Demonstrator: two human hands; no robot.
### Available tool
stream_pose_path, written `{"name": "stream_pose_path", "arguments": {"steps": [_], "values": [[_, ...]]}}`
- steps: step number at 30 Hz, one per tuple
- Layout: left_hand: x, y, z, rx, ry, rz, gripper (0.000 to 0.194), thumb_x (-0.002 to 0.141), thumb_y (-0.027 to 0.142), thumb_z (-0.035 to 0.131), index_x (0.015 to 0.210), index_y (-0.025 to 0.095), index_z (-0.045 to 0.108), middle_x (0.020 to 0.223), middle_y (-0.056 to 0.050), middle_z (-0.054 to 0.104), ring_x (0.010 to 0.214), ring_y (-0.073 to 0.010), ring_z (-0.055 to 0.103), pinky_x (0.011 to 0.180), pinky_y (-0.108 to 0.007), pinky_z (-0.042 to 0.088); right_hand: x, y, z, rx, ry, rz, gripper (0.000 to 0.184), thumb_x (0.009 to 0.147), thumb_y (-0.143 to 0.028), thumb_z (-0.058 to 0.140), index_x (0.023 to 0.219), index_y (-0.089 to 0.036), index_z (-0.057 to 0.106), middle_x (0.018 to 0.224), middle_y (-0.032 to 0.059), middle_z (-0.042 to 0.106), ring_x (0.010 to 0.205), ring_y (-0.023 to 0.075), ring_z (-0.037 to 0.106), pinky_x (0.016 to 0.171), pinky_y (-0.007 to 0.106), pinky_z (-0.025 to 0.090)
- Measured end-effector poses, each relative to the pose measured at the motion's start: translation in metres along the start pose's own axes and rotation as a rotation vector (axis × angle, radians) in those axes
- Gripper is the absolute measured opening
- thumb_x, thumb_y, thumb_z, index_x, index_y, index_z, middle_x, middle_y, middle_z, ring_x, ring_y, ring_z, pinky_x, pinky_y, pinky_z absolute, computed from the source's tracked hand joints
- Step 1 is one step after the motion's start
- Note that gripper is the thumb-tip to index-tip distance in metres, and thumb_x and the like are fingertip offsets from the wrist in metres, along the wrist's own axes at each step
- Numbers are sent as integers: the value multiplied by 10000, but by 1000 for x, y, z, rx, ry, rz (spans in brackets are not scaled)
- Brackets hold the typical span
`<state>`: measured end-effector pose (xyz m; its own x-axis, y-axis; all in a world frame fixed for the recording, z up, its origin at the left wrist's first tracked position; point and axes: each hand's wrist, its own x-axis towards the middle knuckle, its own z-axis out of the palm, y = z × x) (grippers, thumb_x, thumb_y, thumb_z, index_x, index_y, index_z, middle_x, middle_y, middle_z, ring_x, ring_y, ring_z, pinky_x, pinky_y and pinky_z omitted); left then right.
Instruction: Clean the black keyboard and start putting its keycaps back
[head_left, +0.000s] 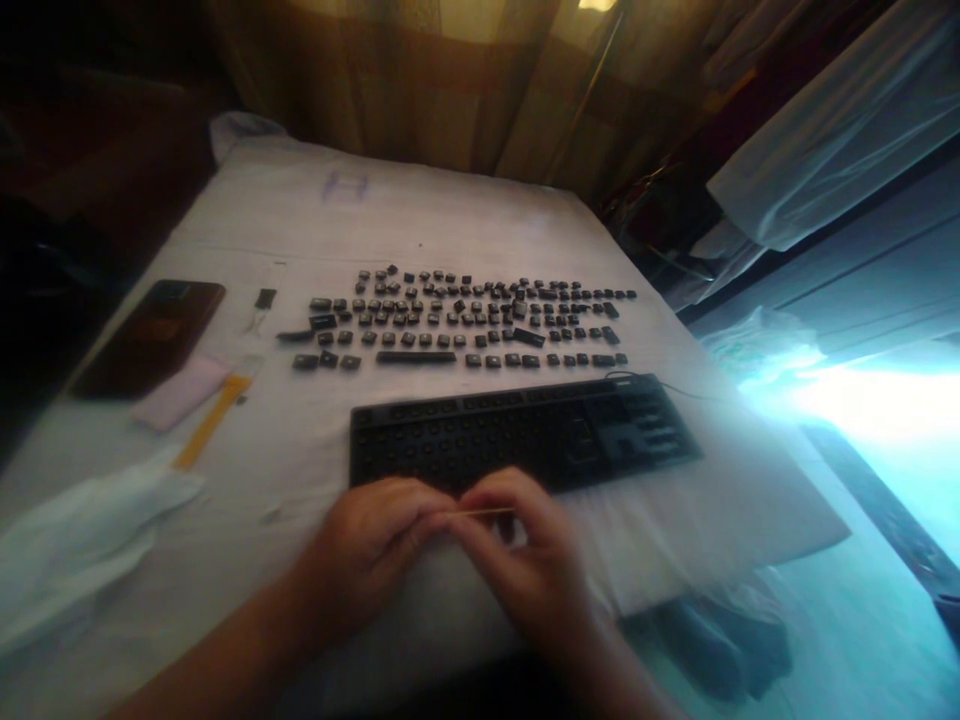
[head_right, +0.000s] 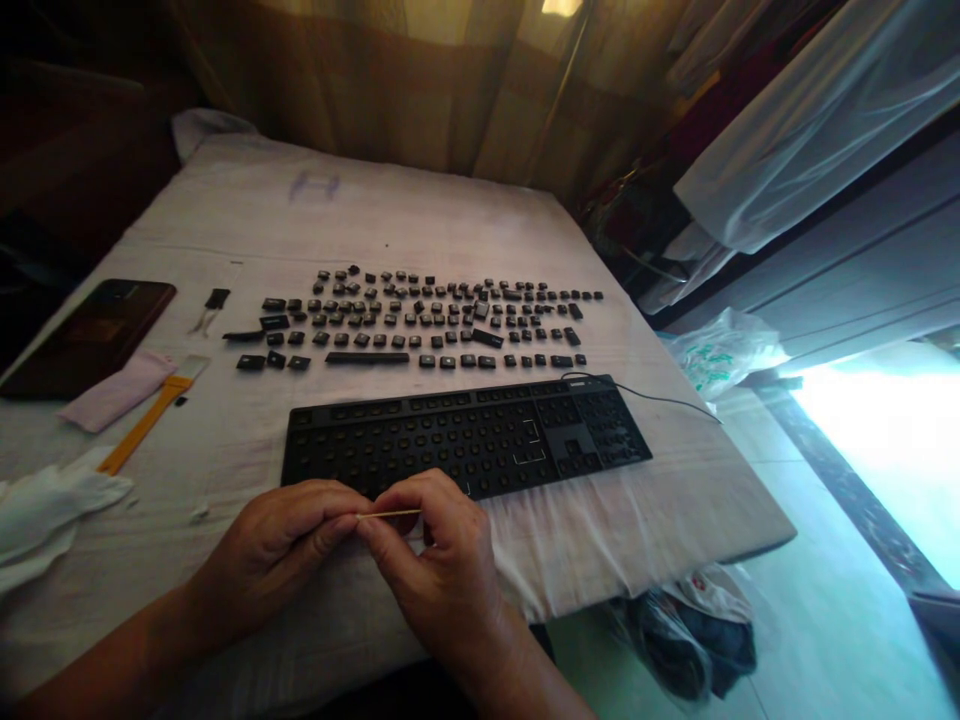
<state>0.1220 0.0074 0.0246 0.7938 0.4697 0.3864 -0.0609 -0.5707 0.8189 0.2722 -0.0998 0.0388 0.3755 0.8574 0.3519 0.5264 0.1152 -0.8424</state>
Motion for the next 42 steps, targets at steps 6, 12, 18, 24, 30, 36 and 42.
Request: {"name": "stream_pose_path", "arguments": {"steps": [6, 12, 18, 24, 30, 36, 42], "values": [[2, 6, -8, -261, -102, -244, 200, 979, 249, 581, 1054, 262, 766, 941, 4, 794, 835, -130, 744, 744, -200, 575, 3, 5, -1, -55, 13, -47, 187, 878, -346, 746, 842, -195, 642, 723, -22, 639, 586, 106, 571, 507, 206, 446], [3, 5, -13, -345, -160, -391, 167, 933, 292, 629, 936, 240, 788, 859, 0, 787, 774, -141, 727, 704, -211, 556, 4, 4, -4, -67, -28, -59, 187, 847, -325, 779, 891, -186, 662, 732, -15, 631, 599, 108, 573, 514, 207, 463], [4, 7, -15, -245, -141, -413, 181, 899, 323, 638, 820, 215, 759, 732, 11, 736, 662, -123, 665, 639, -206, 515, 5, 1, -10, 141, -107, -129, 176, 924, -161, 659, 1077, -233, 707, 825, -3, 645, 679, 99, 600, 551, 179, 483], [2, 3, -12, -210, -115, -375, 100, 873, 254, 680, 800, 219, 739, 686, 41, 701, 617, -97, 631, 584, -176, 476, 7, -2, -15, 46, -129, -195, 132, 885, -76, 626, 903, -181, 705, 794, 19, 639, 688, 111, 618, 572, 192, 499], [-1, 0, -8, -27, -101, -132, 97, 920, 218, 646, 833, 199, 683, 719, 28, 678, 644, -100, 633, 595, -184, 468, 5, -2, -13, -10, -134, -214, 111, 856, -72, 623, 855, -166, 682, 776, 27, 638, 690, 125, 636, 611, 220, 522], [-1, 7, -6, 104, -106, 19, 210, 994, 191, 472, 821, 194, 591, 727, 1, 623, 684, -125, 604, 601, -212, 453, 3, -4, -16, 18, -160, -127, 132, 861, -98, 605, 820, -191, 689, 749, 12, 651, 661, 123, 641, 586, 212, 531], [-4, 3, -1, 160, -89, 84, 243, 1019, 210, 416, 809, 207, 539, 687, 14, 584, 633, -125, 559, 557, -217, 417, -12, 2, -8, 108, -102, -86, 145, 896, -116, 612, 866, -203, 724, 739, 16, 728, 659, 135, 684, 606, 223, 558]]}}
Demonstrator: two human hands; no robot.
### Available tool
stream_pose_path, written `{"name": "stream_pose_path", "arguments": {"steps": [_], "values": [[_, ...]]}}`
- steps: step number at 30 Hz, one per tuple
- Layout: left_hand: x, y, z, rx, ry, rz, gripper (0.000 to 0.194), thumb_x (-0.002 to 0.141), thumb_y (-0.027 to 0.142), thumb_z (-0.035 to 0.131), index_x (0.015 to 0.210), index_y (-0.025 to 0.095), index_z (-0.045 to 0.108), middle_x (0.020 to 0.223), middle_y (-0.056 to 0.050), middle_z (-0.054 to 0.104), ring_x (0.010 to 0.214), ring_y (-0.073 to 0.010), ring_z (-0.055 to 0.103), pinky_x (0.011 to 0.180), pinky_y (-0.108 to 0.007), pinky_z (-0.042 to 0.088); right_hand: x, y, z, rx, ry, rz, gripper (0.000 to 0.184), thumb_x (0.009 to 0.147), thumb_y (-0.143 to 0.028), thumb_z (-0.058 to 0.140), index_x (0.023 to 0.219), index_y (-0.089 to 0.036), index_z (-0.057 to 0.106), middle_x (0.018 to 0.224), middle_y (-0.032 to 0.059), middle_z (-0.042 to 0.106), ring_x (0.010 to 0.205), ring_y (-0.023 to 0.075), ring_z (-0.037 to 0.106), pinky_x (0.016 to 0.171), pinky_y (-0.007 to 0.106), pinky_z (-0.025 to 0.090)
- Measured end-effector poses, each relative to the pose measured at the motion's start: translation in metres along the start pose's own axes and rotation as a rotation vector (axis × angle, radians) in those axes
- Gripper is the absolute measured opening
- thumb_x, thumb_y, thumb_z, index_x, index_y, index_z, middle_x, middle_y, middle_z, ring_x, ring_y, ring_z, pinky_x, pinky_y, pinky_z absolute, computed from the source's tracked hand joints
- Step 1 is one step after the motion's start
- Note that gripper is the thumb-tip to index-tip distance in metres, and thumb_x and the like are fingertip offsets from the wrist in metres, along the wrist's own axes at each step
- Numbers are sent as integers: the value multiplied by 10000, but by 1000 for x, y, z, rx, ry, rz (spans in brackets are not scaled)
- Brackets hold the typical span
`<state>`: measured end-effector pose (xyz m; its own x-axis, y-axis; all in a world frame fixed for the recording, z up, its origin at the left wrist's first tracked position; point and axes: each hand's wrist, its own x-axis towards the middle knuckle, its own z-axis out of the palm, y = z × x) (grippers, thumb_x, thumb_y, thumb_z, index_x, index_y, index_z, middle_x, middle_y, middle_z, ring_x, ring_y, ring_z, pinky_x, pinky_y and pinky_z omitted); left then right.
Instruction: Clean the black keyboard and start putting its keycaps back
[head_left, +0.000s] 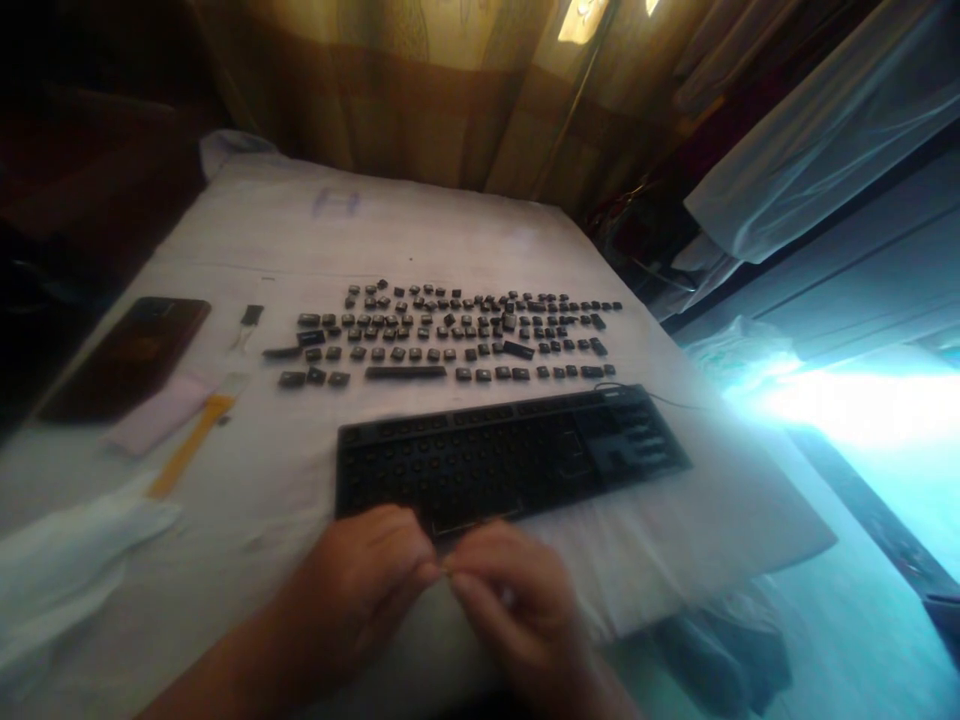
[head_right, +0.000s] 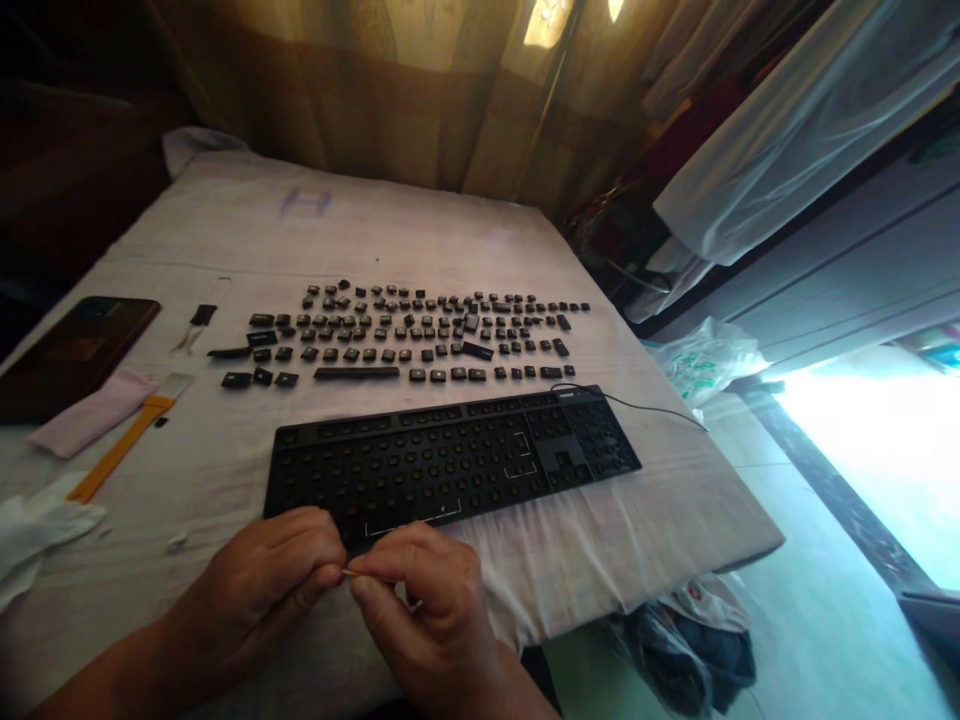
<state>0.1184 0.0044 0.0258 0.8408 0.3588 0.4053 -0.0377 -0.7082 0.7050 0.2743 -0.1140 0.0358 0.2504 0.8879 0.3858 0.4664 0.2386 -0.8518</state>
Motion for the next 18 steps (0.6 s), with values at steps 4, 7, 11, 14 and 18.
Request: {"name": "stream_pose_path", "arguments": {"steps": [4, 7, 11, 14, 18], "values": [[-4, -8, 5, 25, -21, 12, 193, 1038, 314, 444, 1056, 222, 614, 852, -10, 692, 758, -145, 631, 668, -230, 490, -6, 4, 3, 20, 30, 29, 157, 884, -88, 618, 866, -197, 729, 756, 14, 752, 674, 130, 702, 629, 209, 564], [-6, -11, 2, 95, -8, -12, 367, 1028, 449, 451, 1310, 238, 554, 1069, -51, 719, 939, -174, 669, 804, -254, 537, -3, 8, -7, -47, 69, 34, 160, 885, -91, 596, 836, -200, 702, 742, 10, 728, 674, 135, 686, 623, 224, 558], [-8, -14, -10, 174, 67, -110, 363, 1017, 460, 468, 1318, 278, 557, 1122, -42, 710, 1017, -189, 670, 873, -282, 544, 3, 23, -31, -269, 200, 22, 157, 888, -99, 560, 825, -209, 654, 732, 5, 672, 650, 133, 643, 566, 224, 524], [-9, -18, -16, 216, 152, -158, 280, 1019, 385, 467, 1244, 289, 603, 1079, -23, 720, 989, -184, 679, 883, -303, 544, 6, 36, -45, -431, 206, -9, 152, 897, -115, 546, 821, -210, 637, 737, 13, 657, 645, 144, 632, 579, 247, 529], [-10, -28, -24, 293, 253, -224, 237, 994, 327, 497, 1174, 290, 646, 1072, -8, 730, 997, -184, 681, 910, -324, 537, 6, 47, -47, -500, 184, -53, 155, 899, -112, 544, 818, -211, 632, 732, 18, 653, 651, 151, 634, 596, 262, 536]]}}
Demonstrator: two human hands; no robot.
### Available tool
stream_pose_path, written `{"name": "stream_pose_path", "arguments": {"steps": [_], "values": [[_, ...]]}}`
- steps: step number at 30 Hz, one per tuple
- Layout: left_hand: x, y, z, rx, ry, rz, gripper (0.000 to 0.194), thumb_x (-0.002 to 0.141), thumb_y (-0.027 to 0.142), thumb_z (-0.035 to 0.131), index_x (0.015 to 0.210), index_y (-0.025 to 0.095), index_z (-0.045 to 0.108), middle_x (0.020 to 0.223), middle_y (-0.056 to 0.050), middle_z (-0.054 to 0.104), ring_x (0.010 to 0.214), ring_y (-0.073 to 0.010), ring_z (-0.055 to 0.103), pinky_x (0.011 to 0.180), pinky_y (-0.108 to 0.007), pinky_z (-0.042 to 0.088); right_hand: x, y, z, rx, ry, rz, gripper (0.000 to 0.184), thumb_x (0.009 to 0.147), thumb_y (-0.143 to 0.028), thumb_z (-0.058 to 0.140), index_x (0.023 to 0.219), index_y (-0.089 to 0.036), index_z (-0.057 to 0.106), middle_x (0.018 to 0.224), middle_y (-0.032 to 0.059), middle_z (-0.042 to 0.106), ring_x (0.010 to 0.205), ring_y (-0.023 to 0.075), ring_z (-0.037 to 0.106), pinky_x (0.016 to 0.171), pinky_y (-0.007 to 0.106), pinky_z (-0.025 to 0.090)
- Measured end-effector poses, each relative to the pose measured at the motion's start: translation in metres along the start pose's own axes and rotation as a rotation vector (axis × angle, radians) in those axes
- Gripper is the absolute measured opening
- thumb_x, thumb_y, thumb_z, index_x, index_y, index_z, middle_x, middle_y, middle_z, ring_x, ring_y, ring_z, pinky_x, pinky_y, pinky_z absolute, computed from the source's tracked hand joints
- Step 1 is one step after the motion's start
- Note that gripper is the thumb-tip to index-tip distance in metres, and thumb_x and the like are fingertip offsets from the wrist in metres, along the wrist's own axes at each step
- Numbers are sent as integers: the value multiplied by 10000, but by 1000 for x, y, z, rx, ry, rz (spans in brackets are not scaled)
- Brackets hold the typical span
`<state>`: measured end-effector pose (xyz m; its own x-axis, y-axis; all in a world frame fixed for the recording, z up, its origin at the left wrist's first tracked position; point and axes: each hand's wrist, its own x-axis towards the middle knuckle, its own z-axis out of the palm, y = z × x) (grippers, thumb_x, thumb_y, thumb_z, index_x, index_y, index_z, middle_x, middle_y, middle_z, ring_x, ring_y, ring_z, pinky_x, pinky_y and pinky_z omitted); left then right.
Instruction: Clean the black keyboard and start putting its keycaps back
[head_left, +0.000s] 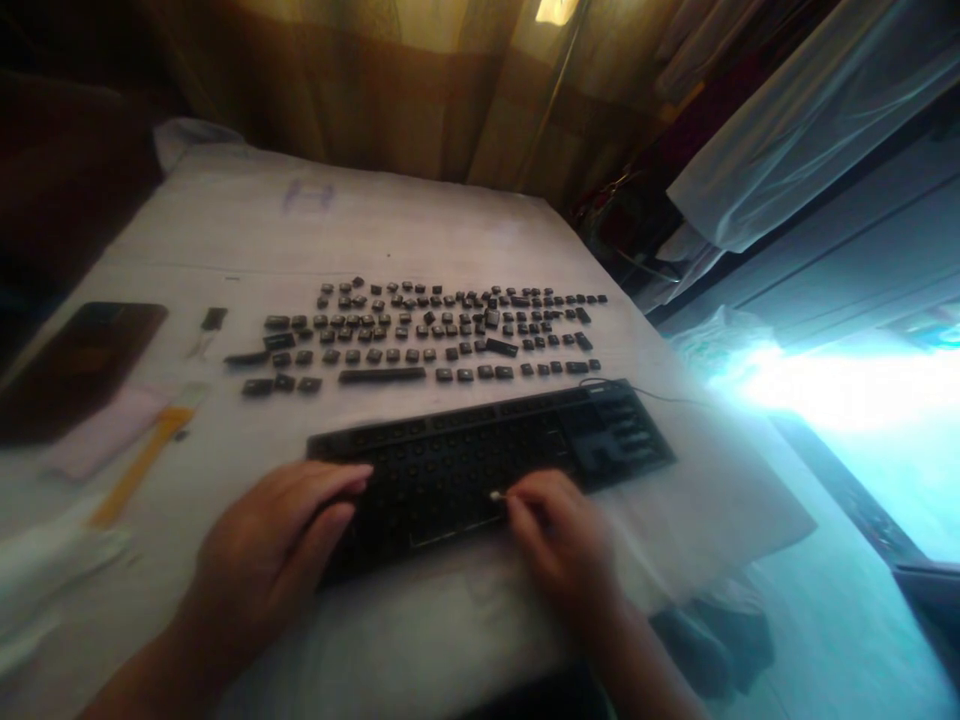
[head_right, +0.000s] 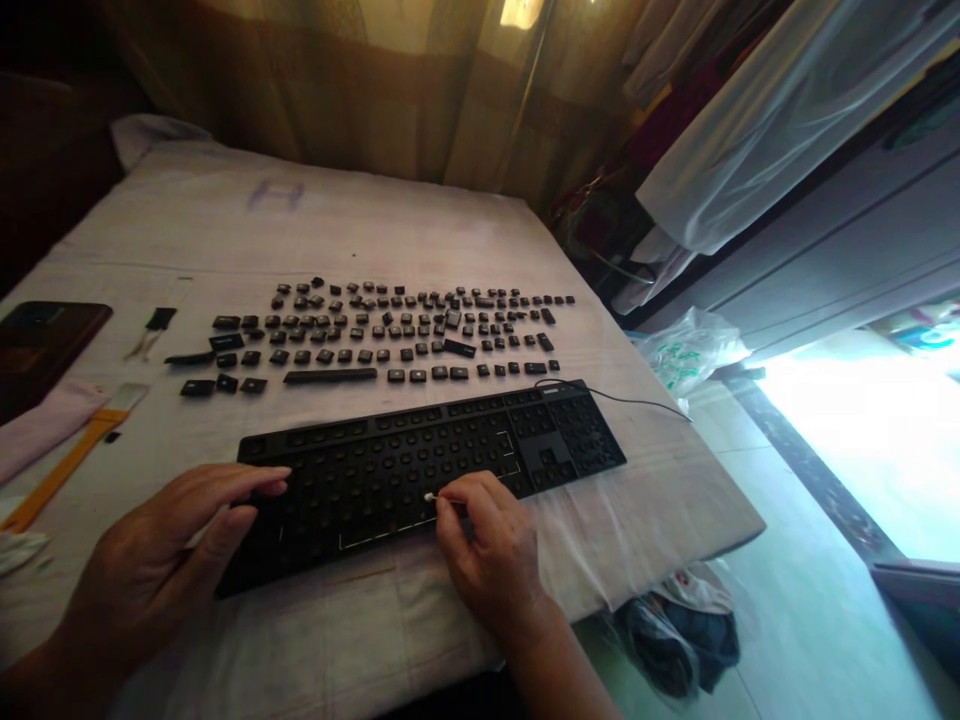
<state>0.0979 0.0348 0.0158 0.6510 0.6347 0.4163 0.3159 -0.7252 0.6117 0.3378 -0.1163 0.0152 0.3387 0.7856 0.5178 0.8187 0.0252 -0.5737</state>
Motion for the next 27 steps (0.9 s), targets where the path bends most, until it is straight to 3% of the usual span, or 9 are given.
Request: {"name": "stream_pose_path", "arguments": {"steps": [4, 15, 27], "values": [[6, -10, -7, 94, 58, -42, 208, 966, 274, 516, 1092, 257, 681, 1044, -6, 749, 954, -178, 707, 889, -300, 550, -3, 1, 6, -43, 4, -39, 155, 911, -125, 558, 826, -213, 652, 745, 32, 671, 677, 164, 646, 622, 288, 540], [6, -22, -9, 179, 20, -94, 212, 971, 292, 521, 1105, 264, 684, 1076, 5, 744, 955, -164, 702, 921, -287, 535, -2, 2, 7, -140, -84, -41, 193, 940, -160, 550, 779, -205, 646, 724, 37, 653, 665, 168, 614, 625, 292, 506], [7, -18, -13, 182, 37, -130, 233, 978, 356, 505, 1082, 266, 693, 1065, 4, 750, 955, -175, 705, 913, -297, 545, -4, 5, 10, -172, -138, -6, 296, 982, -203, 529, 695, -209, 603, 688, 27, 598, 653, 157, 565, 615, 286, 447]]}}
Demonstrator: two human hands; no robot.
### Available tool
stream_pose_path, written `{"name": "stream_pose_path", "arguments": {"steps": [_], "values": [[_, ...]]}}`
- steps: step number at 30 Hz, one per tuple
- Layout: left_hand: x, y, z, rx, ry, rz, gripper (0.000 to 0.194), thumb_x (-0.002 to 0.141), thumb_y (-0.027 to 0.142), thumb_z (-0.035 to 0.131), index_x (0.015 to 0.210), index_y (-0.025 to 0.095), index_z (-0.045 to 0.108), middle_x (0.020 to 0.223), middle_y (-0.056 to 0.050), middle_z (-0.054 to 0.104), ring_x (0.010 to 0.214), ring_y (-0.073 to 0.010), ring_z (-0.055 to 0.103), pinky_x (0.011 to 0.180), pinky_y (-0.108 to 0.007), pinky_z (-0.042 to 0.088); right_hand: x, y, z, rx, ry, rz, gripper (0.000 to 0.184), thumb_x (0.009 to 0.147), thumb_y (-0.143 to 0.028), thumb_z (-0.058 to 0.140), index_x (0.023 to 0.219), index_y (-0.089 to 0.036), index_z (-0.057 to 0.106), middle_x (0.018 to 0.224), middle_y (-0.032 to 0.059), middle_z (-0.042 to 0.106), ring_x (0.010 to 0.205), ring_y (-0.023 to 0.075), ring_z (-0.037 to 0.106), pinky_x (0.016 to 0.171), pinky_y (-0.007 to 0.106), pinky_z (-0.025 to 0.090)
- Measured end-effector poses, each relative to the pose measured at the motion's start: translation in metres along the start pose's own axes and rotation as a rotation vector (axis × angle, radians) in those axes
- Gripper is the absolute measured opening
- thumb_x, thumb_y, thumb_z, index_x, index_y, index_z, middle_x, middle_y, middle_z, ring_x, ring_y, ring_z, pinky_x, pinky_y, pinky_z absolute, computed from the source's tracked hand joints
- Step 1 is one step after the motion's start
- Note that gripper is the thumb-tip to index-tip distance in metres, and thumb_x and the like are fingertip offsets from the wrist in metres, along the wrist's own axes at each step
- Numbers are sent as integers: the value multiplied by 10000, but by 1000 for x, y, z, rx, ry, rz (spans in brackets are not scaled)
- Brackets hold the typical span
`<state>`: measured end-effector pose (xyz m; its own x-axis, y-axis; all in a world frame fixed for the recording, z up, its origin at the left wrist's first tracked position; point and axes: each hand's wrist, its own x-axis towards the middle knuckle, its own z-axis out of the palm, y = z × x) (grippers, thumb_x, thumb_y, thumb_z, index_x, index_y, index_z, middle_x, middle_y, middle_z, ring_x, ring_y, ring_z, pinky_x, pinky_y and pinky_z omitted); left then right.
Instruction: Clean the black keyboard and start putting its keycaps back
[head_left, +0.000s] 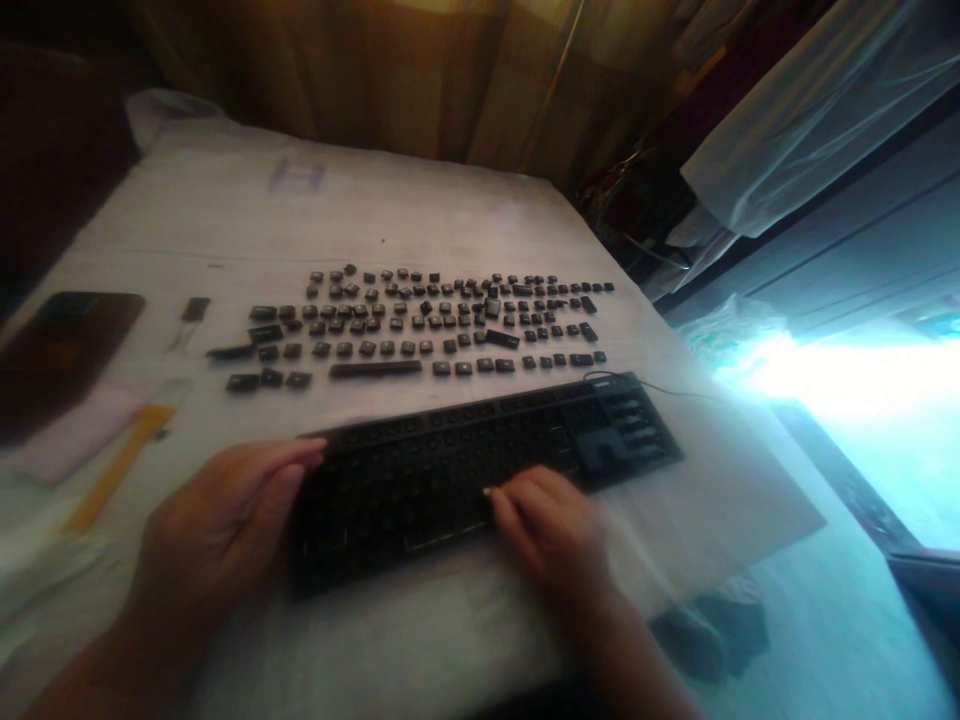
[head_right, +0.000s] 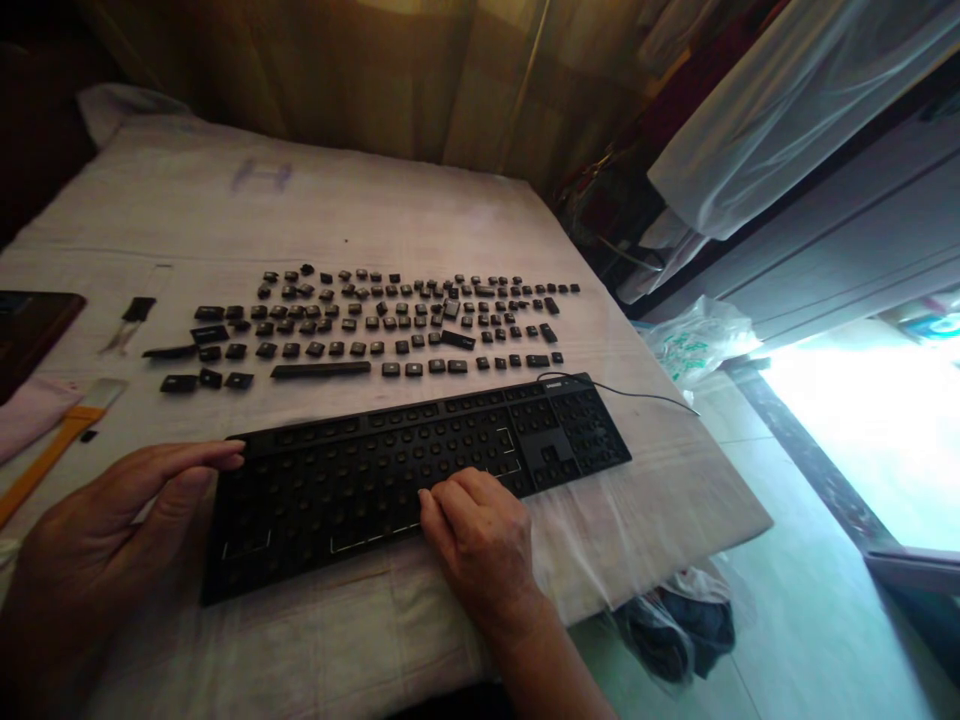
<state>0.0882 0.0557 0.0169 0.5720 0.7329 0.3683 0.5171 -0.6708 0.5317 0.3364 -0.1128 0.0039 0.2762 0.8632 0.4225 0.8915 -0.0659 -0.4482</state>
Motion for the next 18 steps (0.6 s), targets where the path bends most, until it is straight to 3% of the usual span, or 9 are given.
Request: {"name": "stream_pose_path", "arguments": {"steps": [10, 18], "values": [[2, 0, 0, -10, -31, 53, 217, 975, 289, 516, 1099, 241, 687, 1065, -8, 751, 952, -163, 705, 913, -287, 549, 4, 0, -3, 4, -11, -22, 321, 972, -194, 552, 653, -214, 579, 635, 8, 569, 602, 142, 545, 580, 267, 416], [4, 0, 4, -4, 24, 69, 240, 986, 347, 495, 1066, 243, 696, 1012, -6, 760, 901, -166, 713, 881, -293, 554, 3, 3, -15, 127, 69, 29, 276, 943, -125, 549, 681, -209, 565, 651, -5, 586, 606, 127, 572, 569, 239, 432]]}}
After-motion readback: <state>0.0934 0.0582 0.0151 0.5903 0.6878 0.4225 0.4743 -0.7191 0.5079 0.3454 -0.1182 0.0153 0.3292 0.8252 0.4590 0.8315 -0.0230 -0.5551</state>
